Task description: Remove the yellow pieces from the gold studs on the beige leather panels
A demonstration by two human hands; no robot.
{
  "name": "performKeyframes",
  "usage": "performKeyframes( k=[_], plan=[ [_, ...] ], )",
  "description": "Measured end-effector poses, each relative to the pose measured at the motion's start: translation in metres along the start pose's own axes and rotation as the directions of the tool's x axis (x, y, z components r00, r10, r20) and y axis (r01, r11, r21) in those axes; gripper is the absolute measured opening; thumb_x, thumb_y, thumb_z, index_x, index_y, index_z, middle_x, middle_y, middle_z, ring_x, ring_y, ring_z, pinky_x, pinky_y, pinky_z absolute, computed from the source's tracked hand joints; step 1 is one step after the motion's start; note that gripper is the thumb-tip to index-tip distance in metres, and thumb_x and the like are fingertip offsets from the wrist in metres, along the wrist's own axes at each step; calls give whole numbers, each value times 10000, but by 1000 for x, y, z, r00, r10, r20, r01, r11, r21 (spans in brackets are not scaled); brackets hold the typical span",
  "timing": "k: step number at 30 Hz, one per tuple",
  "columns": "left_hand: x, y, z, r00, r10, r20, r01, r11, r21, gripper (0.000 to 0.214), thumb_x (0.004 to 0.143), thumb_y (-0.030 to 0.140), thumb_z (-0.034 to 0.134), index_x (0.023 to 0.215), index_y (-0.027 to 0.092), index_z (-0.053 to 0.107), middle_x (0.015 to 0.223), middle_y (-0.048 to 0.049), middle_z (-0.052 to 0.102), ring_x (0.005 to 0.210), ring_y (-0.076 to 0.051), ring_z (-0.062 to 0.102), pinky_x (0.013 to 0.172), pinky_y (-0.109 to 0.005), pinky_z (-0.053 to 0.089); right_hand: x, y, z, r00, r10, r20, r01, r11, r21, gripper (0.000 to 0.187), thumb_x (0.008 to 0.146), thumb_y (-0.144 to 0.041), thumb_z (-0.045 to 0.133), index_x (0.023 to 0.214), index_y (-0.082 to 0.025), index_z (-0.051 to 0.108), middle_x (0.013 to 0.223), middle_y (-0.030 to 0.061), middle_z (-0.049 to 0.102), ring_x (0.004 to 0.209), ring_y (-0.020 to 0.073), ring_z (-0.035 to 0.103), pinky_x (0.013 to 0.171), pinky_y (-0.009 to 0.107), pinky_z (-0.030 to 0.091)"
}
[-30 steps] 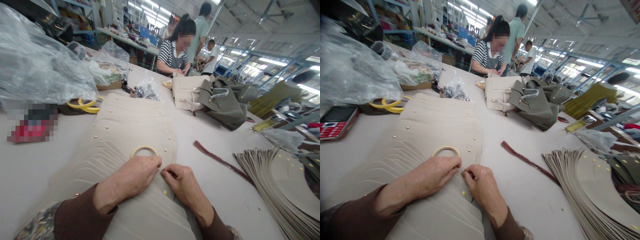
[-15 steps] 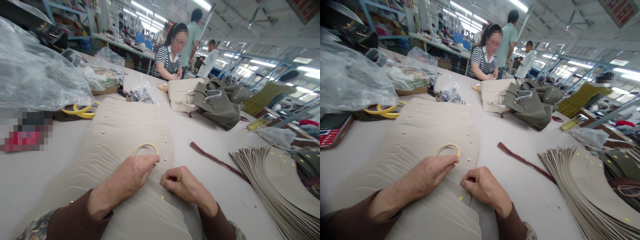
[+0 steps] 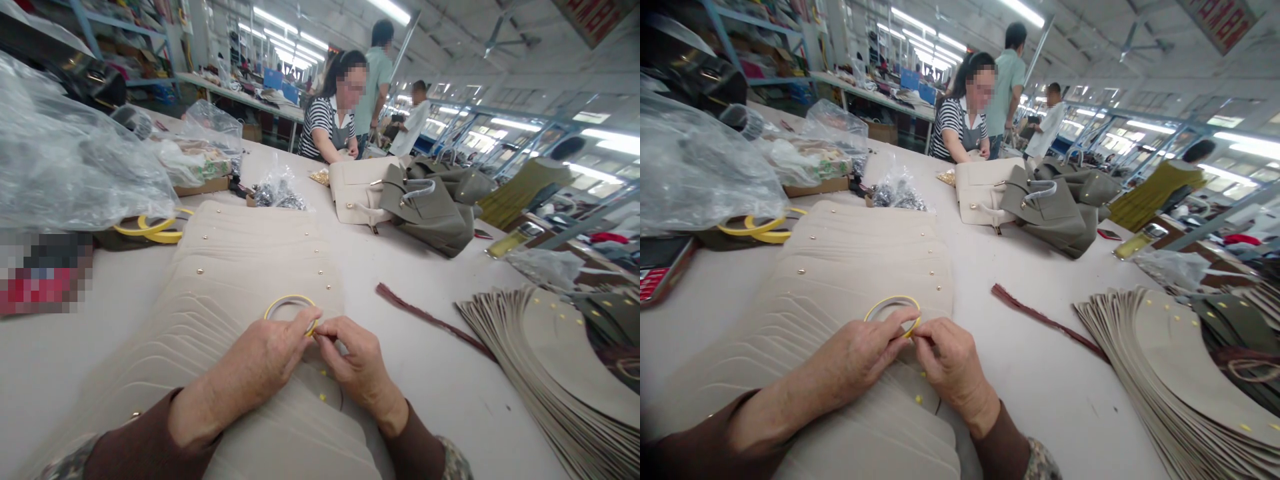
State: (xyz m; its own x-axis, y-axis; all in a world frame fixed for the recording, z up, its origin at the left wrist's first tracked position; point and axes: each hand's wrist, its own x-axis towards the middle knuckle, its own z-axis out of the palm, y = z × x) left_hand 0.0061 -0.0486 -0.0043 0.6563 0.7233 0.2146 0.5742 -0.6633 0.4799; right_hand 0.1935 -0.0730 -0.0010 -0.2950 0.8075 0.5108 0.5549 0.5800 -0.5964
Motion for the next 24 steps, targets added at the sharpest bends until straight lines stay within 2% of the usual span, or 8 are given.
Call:
performKeyframes(
  k=[6, 8, 10, 12, 14, 17, 20, 24],
  plan=[
    [2, 3, 0, 1000, -27, 1, 27, 999, 47, 128, 955, 182, 399, 1029, 217, 496, 748, 17, 663, 654, -169, 651, 526, -267, 378, -2, 3, 7, 993, -98, -65, 84, 978, -188, 171, 808, -59, 495, 756, -154, 627, 630, 28, 611, 576, 135, 572, 571, 241, 451],
    [4, 3, 0, 999, -14, -36, 16, 999, 42, 129, 942, 151, 404, 908, 219, 507, 722, 27, 639, 642, -152, 630, 542, -259, 372, -2, 0, 8, 994, -48, -102, 30, 984, -176, 158, 793, -77, 508, 737, -150, 636, 612, 24, 611, 549, 130, 568, 551, 238, 445],
    [5, 5, 1, 996, 6, -85, -1, 998, 58, 168, 926, 119, 395, 839, 215, 503, 695, 28, 613, 619, -145, 603, 548, -258, 365, -1, -5, 10, 985, 117, -123, -127, 989, -80, 132, 780, -114, 536, 711, -153, 642, 596, 16, 616, 520, 123, 562, 526, 232, 442],
    [5, 7, 2, 990, 29, -139, -18, 996, 85, 184, 917, 113, 387, 808, 210, 499, 672, 24, 588, 592, -145, 574, 541, -263, 356, 2, -7, 12, 918, 388, -84, -377, 918, 120, 112, 772, -174, 566, 687, -156, 635, 560, 2, 611, 479, 117, 557, 482, 220, 439],
    [4, 9, 3, 981, 60, -184, -42, 994, 99, 189, 922, 124, 381, 801, 207, 500, 672, 21, 576, 585, -143, 554, 541, -265, 357, 6, -3, 11, 783, 622, -3, -586, 739, 332, 133, 759, -247, 597, 662, -159, 616, 508, -20, 587, 424, 108, 542, 434, 210, 438],
    [3, 12, 3, 979, 66, -191, -46, 993, 108, 184, 938, 131, 372, 850, 206, 516, 710, 19, 587, 626, -141, 561, 567, -256, 382, 10, 13, 4, 623, 779, 74, -699, 511, 499, 198, 699, -337, 665, 645, -157, 602, 476, -42, 567, 378, 97, 522, 410, 211, 455],
    [6, 12, 0, 994, -61, -88, 78, 976, 201, 150, 940, 149, 409, 879, 210, 531, 769, 4, 605, 716, -164, 587, 600, -261, 407, 10, 29, -5, 584, 796, 159, -758, 464, 458, 244, 668, -368, 710, 684, -135, 639, 516, -18, 610, 411, 102, 561, 437, 209, 476],
    [13, 10, -7, 970, -230, 84, 192, 927, 321, 150, 919, 133, 431, 879, 212, 553, 855, -26, 596, 788, -193, 586, 637, -285, 442, 7, 32, -10, 611, 768, 192, -780, 544, 309, 236, 714, -361, 680, 697, -126, 661, 532, -5, 617, 454, 104, 576, 487, 212, 493]
  ],
)
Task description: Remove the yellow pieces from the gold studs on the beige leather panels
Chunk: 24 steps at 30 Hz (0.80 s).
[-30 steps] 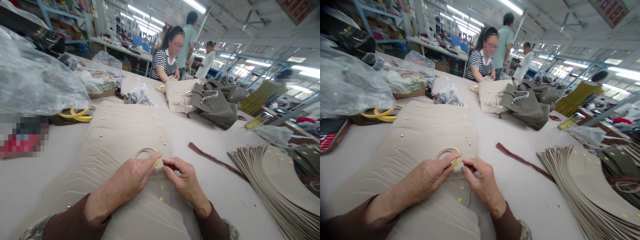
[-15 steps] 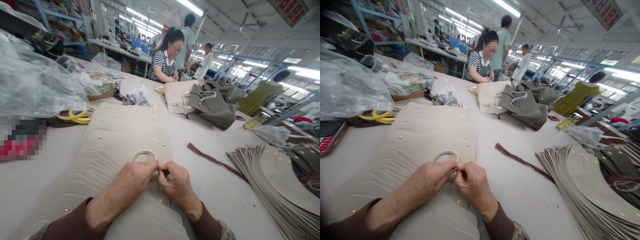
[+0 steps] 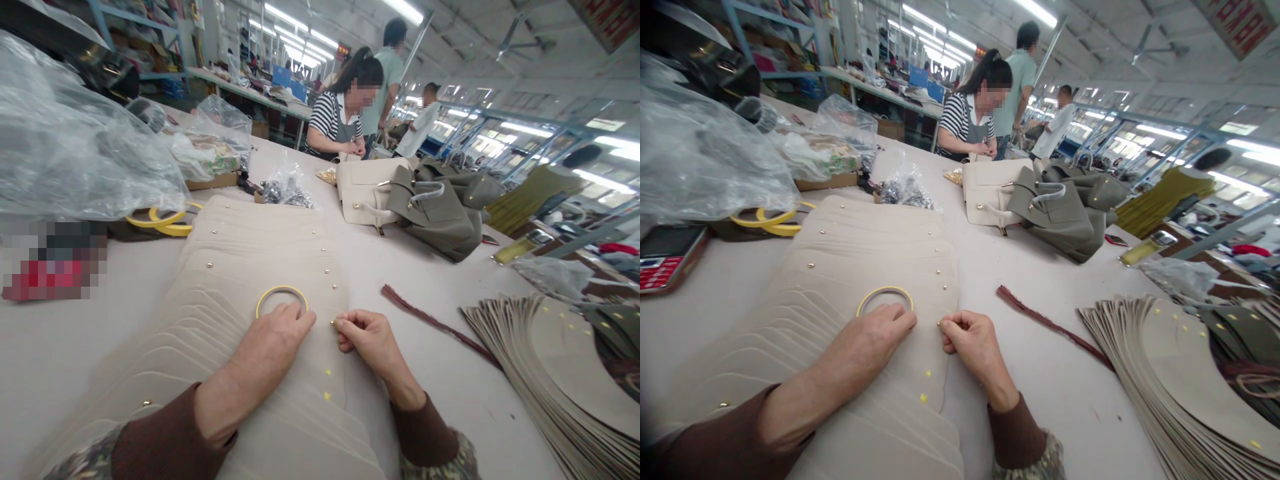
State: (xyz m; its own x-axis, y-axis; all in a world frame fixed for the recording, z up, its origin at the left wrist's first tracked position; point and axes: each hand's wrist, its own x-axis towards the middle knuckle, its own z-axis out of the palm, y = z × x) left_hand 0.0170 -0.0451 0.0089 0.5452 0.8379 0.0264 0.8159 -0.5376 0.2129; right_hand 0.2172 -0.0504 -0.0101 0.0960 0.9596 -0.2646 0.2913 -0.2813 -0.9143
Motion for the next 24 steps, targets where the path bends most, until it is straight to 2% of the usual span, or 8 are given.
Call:
performKeyframes(
  k=[5, 10, 12, 14, 17, 19, 21, 24],
  plan=[
    [1, 0, -2, 999, -1, 53, 0, 1000, 16, 194, 908, 110, 392, 915, 215, 556, 853, -37, 574, 782, -199, 582, 663, -305, 471, -6, -5, 6, 993, -120, -6, 115, 962, -247, 194, 775, -298, 597, 655, -153, 644, 499, -24, 576, 434, 103, 528, 453, 204, 427],
    [0, 1, -3, 998, -5, 64, 5, 1000, 4, 216, 894, 89, 377, 913, 206, 557, 849, -48, 575, 770, -208, 590, 663, -321, 487, -6, -8, 9, 939, -345, -5, 307, 840, -447, 160, 773, -224, 572, 650, -169, 658, 571, -3, 643, 524, 125, 568, 529, 218, 437],
    [1, 2, -4, 998, -7, 66, 7, 1000, -1, 220, 893, 87, 373, 907, 204, 559, 846, -48, 573, 764, -207, 591, 665, -324, 489, -4, -7, 10, 940, -342, -6, 303, 838, -454, 165, 778, -232, 577, 644, -174, 653, 556, -7, 633, 517, 124, 566, 524, 218, 441],
    [1, 2, -5, 998, -5, 64, 5, 1000, 5, 216, 890, 88, 378, 911, 203, 560, 853, -50, 573, 761, -207, 594, 665, -326, 491, -1, -4, 9, 966, -256, -34, 222, 890, -398, 130, 783, -272, 594, 721, -177, 658, 490, -36, 574, 437, 114, 523, 453, 211, 425],
    [0, 2, -5, 996, -8, 87, 6, 1000, 24, 216, 882, 83, 387, 929, 200, 563, 852, -53, 579, 760, -212, 603, 658, -326, 493, 0, 1, 6, 995, -73, -74, 59, 982, -181, 232, 775, -363, 628, 918, -182, 606, 493, -77, 537, 372, 112, 497, 356, 201, 399],
    [0, 1, -4, 995, -10, 99, 8, 1000, 27, 223, 883, 84, 385, 940, 202, 566, 834, -53, 582, 754, -216, 608, 655, -328, 496, -1, 4, 2, 998, -30, -52, 27, 998, -63, 264, 780, -402, 629, 909, -179, 576, 547, -60, 571, 414, 119, 543, 369, 205, 428],
    [-1, 0, -2, 995, -8, 96, 5, 1000, 31, 228, 884, 86, 382, 945, 207, 566, 817, -53, 585, 744, -222, 613, 645, -332, 497, -5, 7, -1, 997, -74, -14, 73, 995, -67, 231, 806, -398, 610, 825, -168, 601, 563, -35, 592, 454, 116, 559, 422, 210, 453],
    [-1, -1, 0, 997, 0, 75, -3, 999, 43, 237, 883, 77, 375, 942, 209, 562, 806, -51, 593, 732, -229, 623, 626, -336, 500, -8, 9, 1, 966, -258, -10, 246, 932, -266, 196, 836, -324, 593, 774, -164, 687, 568, -6, 622, 502, 121, 561, 506, 225, 455]
  ],
)
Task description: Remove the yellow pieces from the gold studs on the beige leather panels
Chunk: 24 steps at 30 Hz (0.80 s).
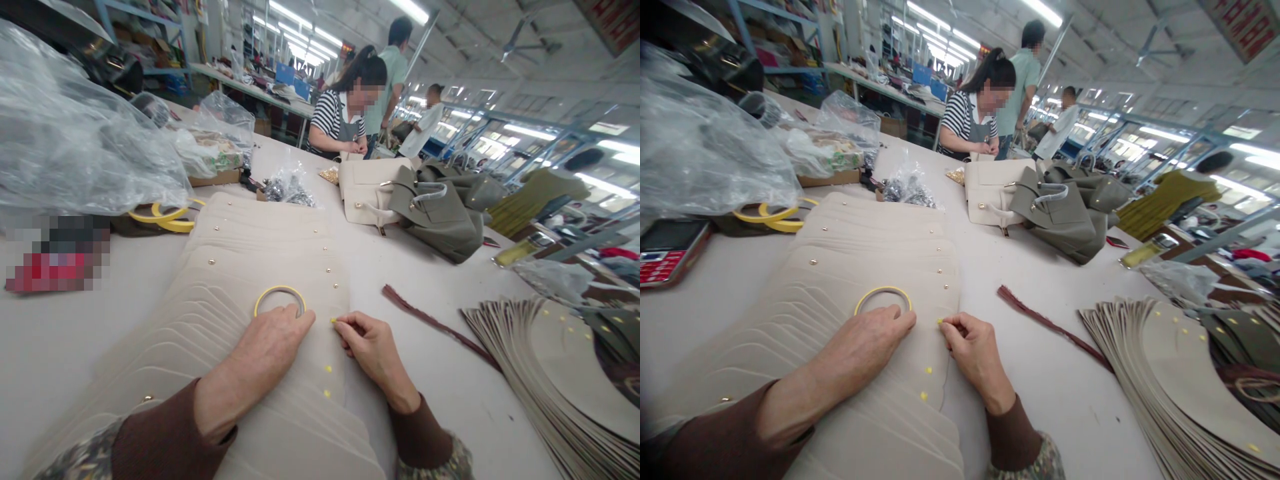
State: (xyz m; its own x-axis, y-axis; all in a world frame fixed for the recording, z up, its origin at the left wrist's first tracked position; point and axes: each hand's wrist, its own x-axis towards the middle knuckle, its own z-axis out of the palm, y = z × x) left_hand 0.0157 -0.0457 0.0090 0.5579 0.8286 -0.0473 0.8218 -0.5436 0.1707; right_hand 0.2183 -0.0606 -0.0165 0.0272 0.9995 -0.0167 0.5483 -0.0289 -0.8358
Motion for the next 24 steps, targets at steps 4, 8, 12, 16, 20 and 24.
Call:
performKeyframes(
  k=[4, 8, 12, 16, 20, 24],
  plan=[
    [-1, -1, -1, 999, 27, -22, -28, 999, -20, 228, 890, 75, 374, 928, 205, 556, 830, -43, 613, 731, -221, 633, 617, -325, 503, 5, -5, 9, 978, -191, -83, 168, 959, -228, 173, 828, -230, 582, 751, -179, 729, 665, 19, 700, 597, 146, 608, 601, 243, 451],
    [-1, -4, -1, 989, 44, -143, -59, 992, -108, 195, 924, 114, 387, 945, 202, 559, 849, -29, 634, 736, -180, 637, 641, -279, 508, 8, -13, 7, 984, -172, -33, 154, 939, -308, 179, 803, -192, 580, 682, -175, 710, 589, -10, 662, 541, 128, 572, 551, 222, 409],
    [-2, -9, 5, 916, 115, -385, -216, 949, -231, 224, 961, 168, 387, 1094, 213, 562, 898, -33, 683, 824, -154, 662, 749, -255, 527, -1, -17, -3, 973, -116, 199, 161, 960, -227, 159, 784, -179, 596, 663, -178, 700, 559, -34, 639, 503, 108, 542, 497, 202, 372],
    [-2, -12, 14, 867, 155, -473, -308, 913, -266, 352, 973, 224, 417, 1325, 222, 430, 973, -41, 718, 839, -149, 691, 749, -249, 549, -7, -17, -7, 979, -143, 143, 157, 983, -91, 135, 810, -192, 604, 754, -176, 726, 653, -10, 693, 564, 120, 581, 535, 211, 421],
    [-1, -10, 18, 885, 141, -443, -269, 932, -242, 350, 979, 247, 409, 1327, 205, 397, 947, -53, 731, 792, -172, 709, 659, -260, 551, -7, -20, -2, 931, -358, -66, 358, 934, -4, 130, 835, -197, 615, 914, -166, 713, 800, 39, 714, 669, 139, 618, 630, 241, 487],
    [-2, -6, 15, 908, 144, -394, -256, 934, -248, 280, 972, 219, 410, 1250, 194, 428, 849, -34, 723, 738, -170, 708, 580, -231, 511, -8, -26, 7, 830, -556, -47, 553, 831, -64, 149, 865, -142, 572, 964, -179, 677, 837, 53, 700, 711, 141, 621, 679, 261, 506]
  ],
)
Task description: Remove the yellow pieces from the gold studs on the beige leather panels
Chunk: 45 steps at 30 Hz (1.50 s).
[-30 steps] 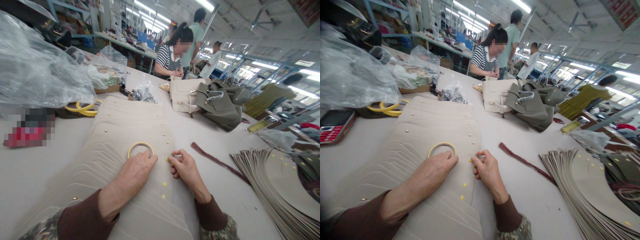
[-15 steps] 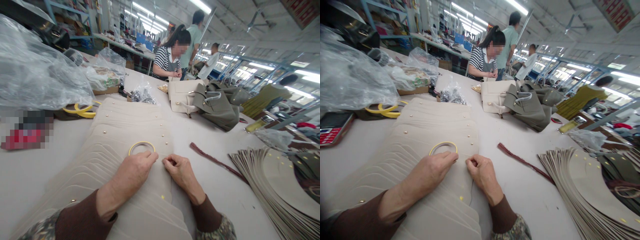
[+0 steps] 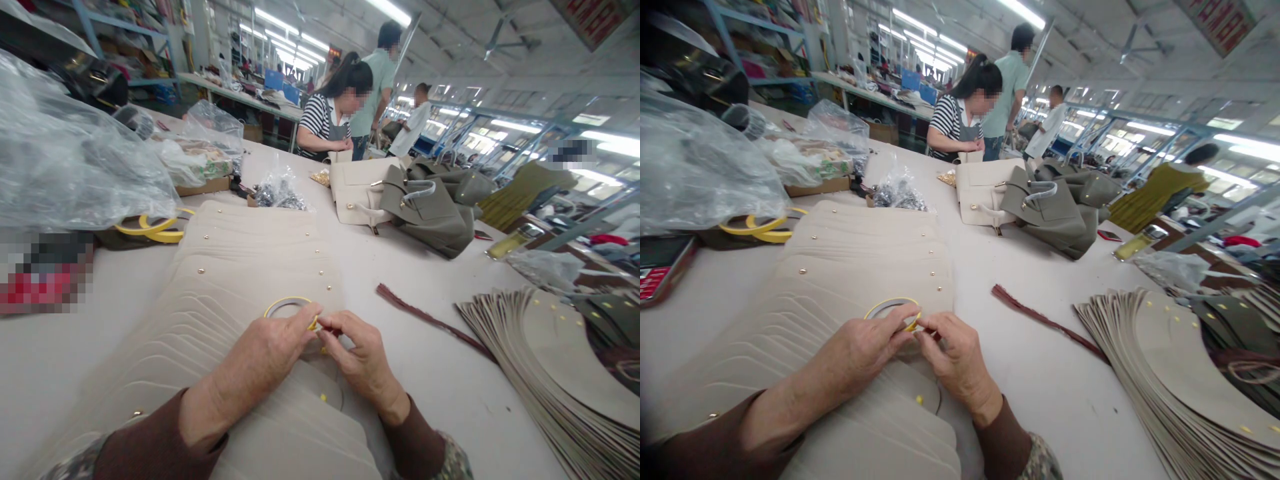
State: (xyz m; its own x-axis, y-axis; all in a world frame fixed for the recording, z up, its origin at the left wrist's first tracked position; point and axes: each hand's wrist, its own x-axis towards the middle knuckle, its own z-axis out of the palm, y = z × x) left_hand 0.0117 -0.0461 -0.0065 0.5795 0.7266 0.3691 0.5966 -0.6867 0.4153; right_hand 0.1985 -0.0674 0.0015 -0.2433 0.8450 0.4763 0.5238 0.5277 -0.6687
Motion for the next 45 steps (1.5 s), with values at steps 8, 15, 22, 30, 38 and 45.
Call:
performKeyframes(
  k=[8, 15, 22, 30, 38, 45],
  plan=[
    [0, 2, -3, 988, -68, 138, 76, 996, -53, 102, 949, 177, 417, 985, 213, 505, 757, 17, 649, 674, -148, 649, 558, -228, 435, -3, 4, 11, 992, -120, -26, 112, 969, -221, 170, 842, -104, 489, 804, -186, 633, 674, 22, 638, 602, 133, 588, 597, 241, 473],
    [4, 7, -5, 993, -79, 93, 82, 996, -24, 175, 934, 137, 387, 858, 199, 533, 771, -2, 623, 690, -148, 605, 612, -247, 423, -3, -7, 15, 982, 160, -104, -168, 983, -73, 119, 791, -161, 545, 735, -174, 649, 617, 11, 642, 530, 122, 575, 539, 234, 463],
    [3, 9, -5, 1000, -6, -27, 6, 1000, 21, 211, 971, 170, 344, 866, 197, 526, 769, -2, 604, 706, -142, 571, 637, -250, 422, 8, 16, -2, 710, 700, 79, -670, 637, 381, 204, 723, -340, 655, 682, -143, 628, 509, -27, 589, 402, 97, 531, 430, 213, 457],
    [13, 2, -8, 951, -212, 225, 142, 947, 289, 155, 920, 111, 429, 928, 202, 554, 948, -44, 606, 930, -235, 540, 721, -334, 478, 3, 23, -10, 727, 662, 180, -678, 734, 36, 188, 774, -290, 592, 718, -136, 685, 535, -21, 586, 438, 92, 511, 449, 194, 417],
    [14, 5, -11, 937, -223, 270, 139, 945, 295, 162, 923, 110, 423, 931, 192, 563, 944, -52, 595, 941, -244, 520, 761, -357, 488, 6, 20, -3, 873, 476, 101, -431, 854, -292, 143, 786, -202, 562, 705, -189, 679, 588, -10, 662, 537, 133, 578, 552, 226, 395],
    [13, 1, -8, 949, -191, 249, 114, 949, 293, 151, 918, 114, 437, 938, 186, 568, 942, -61, 600, 920, -252, 519, 767, -378, 471, -6, 22, -13, 836, 546, 60, -533, 832, -153, 136, 841, -280, 582, 784, -188, 664, 587, -16, 653, 526, 140, 588, 532, 234, 415]
  ],
)
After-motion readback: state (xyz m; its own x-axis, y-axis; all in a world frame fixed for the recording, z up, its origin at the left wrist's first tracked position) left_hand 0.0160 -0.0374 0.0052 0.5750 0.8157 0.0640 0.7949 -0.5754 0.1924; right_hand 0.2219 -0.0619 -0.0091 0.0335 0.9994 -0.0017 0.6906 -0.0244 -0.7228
